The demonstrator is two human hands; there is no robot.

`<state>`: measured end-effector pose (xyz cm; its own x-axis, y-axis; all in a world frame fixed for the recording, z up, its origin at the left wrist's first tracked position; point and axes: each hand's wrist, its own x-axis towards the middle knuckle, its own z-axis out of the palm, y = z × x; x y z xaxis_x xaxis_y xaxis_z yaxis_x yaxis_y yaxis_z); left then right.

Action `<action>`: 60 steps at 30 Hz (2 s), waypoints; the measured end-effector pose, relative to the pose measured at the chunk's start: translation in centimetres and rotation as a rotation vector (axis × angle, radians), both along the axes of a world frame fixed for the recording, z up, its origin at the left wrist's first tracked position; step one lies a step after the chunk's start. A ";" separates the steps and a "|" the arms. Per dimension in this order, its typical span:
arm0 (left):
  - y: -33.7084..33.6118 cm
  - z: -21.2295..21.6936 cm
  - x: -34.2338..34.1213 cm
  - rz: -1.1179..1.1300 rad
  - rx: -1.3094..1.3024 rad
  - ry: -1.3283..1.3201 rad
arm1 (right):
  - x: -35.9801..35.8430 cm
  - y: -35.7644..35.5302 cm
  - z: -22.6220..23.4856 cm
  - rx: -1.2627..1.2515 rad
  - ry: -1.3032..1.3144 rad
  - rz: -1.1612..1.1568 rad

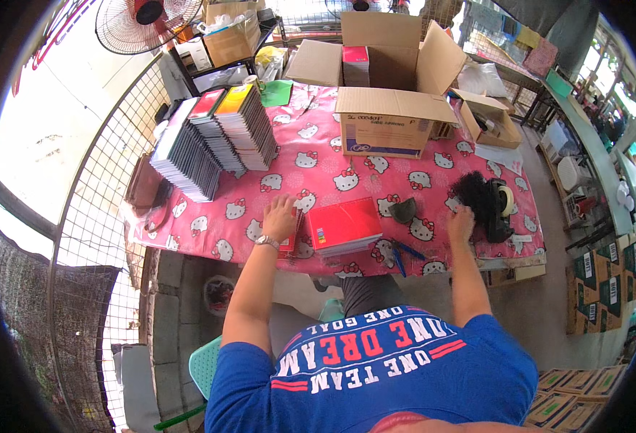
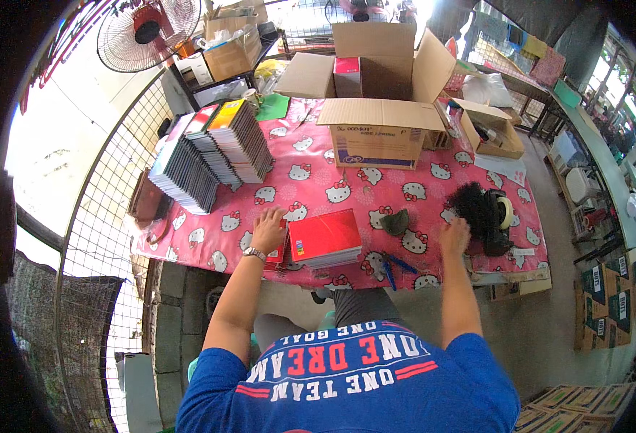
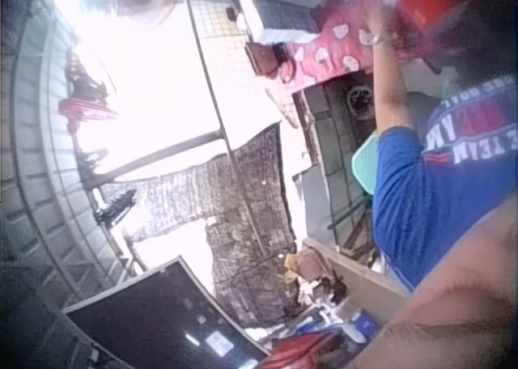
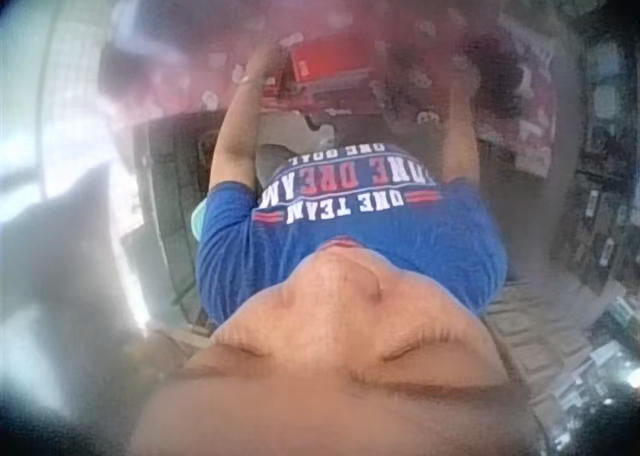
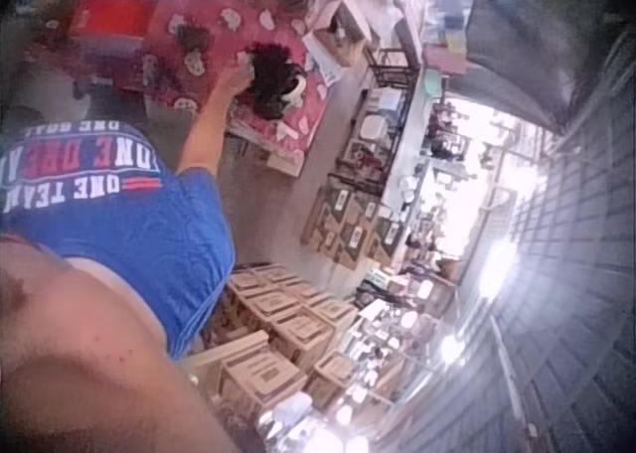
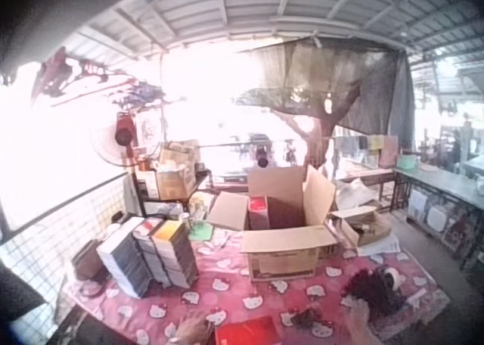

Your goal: The person inserts a metal spiral coil through the pre-punched holes of small red notebooks by hand, then uses pliers to adjust the end of the coil.

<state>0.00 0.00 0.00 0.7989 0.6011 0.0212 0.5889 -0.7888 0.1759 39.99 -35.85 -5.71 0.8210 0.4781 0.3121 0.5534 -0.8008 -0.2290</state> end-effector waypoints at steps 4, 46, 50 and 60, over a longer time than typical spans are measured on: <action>-1.6 3.5 1.0 0.124 0.184 -0.433 | 5.8 -3.4 -0.5 -0.209 -0.201 -0.009; -9.2 20.5 5.5 -0.278 -0.538 -0.346 | 2.8 11.9 3.4 0.327 0.169 0.236; -9.4 20.8 3.1 -0.256 -0.465 -0.410 | 5.6 17.9 3.8 0.282 0.351 0.213; -10.4 20.5 -5.2 0.094 -0.553 -0.491 | 2.2 23.9 2.1 -0.266 0.116 0.427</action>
